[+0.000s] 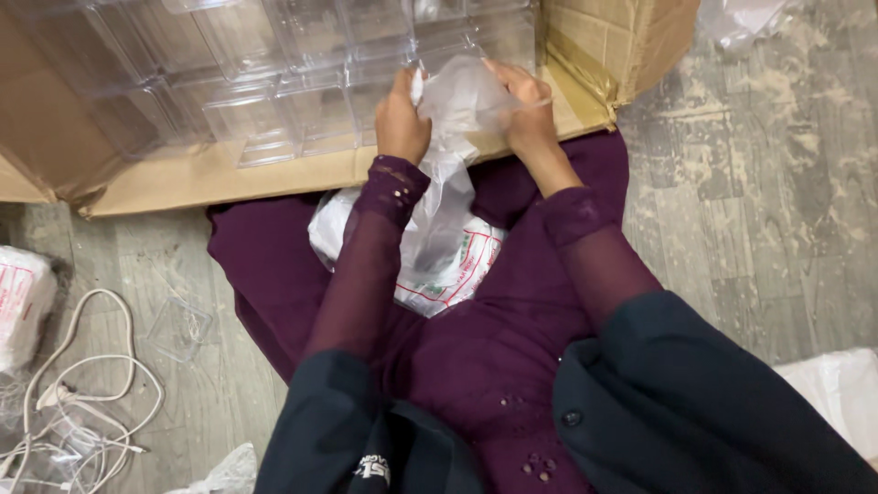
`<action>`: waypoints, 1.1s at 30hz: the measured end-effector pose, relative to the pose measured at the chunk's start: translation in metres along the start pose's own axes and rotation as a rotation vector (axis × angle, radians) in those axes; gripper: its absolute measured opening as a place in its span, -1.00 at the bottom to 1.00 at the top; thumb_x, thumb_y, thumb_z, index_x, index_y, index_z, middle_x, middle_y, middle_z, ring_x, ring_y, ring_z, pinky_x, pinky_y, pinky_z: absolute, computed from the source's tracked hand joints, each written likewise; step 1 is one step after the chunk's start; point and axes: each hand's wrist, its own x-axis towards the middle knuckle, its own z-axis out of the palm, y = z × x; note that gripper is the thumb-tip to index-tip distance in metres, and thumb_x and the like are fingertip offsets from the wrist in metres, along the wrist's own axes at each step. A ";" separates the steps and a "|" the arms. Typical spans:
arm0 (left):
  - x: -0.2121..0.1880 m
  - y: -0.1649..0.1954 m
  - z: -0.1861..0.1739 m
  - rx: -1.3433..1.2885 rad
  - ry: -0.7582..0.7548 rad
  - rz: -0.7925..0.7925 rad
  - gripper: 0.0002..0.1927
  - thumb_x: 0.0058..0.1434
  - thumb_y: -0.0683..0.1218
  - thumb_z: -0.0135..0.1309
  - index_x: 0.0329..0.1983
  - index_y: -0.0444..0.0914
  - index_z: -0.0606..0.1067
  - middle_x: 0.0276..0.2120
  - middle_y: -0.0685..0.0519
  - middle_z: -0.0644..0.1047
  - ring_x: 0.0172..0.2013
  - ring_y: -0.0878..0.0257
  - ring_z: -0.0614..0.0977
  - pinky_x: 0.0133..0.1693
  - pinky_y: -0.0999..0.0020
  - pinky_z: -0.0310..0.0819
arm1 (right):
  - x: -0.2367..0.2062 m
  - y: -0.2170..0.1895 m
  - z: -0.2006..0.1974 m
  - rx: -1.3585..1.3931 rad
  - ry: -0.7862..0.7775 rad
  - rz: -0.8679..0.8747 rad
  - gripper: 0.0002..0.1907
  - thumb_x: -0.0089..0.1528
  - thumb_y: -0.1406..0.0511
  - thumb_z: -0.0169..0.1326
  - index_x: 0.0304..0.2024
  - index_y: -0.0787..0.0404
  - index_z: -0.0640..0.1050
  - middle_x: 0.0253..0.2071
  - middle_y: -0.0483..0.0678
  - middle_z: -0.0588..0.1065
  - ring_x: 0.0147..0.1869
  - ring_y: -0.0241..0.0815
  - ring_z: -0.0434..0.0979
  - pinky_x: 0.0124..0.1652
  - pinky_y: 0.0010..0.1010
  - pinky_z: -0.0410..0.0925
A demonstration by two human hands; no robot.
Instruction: The person sits on the floor in front of an open cardboard box, pulls clear plastic boxes out of their plastic bags one at a time, sets the bags aside, and stacks the boxes inside the cardboard box.
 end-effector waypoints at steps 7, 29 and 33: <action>-0.002 -0.012 0.002 0.223 -0.073 0.057 -0.33 0.18 -0.17 0.12 0.41 -0.09 0.32 -0.22 -0.21 0.60 -0.22 -0.18 0.63 -0.22 -0.05 0.49 | 0.006 -0.011 0.017 -0.094 -0.044 0.281 -0.42 0.22 0.54 0.20 0.29 0.15 0.52 0.00 0.01 0.47 0.01 -0.10 0.59 0.02 -0.29 0.48; -0.020 -0.011 0.012 0.371 -0.065 0.059 -0.08 0.13 -0.21 0.25 0.51 -0.02 0.11 0.06 -0.02 0.44 -0.20 -0.06 0.63 -0.27 0.05 0.50 | 0.007 -0.006 0.019 0.145 0.099 0.284 -0.56 0.21 0.59 0.12 0.13 0.23 0.58 -0.06 0.02 0.53 -0.04 -0.15 0.64 -0.08 -0.41 0.55; -0.019 -0.008 0.013 0.347 -0.102 0.020 -0.04 0.10 -0.23 0.19 0.55 -0.11 0.04 -0.01 -0.07 0.41 -0.27 -0.11 0.61 -0.32 -0.01 0.48 | 0.010 -0.007 0.020 0.049 0.074 0.221 -0.55 0.19 0.60 0.16 0.13 0.26 0.58 -0.07 0.03 0.55 -0.06 -0.14 0.64 -0.04 -0.38 0.52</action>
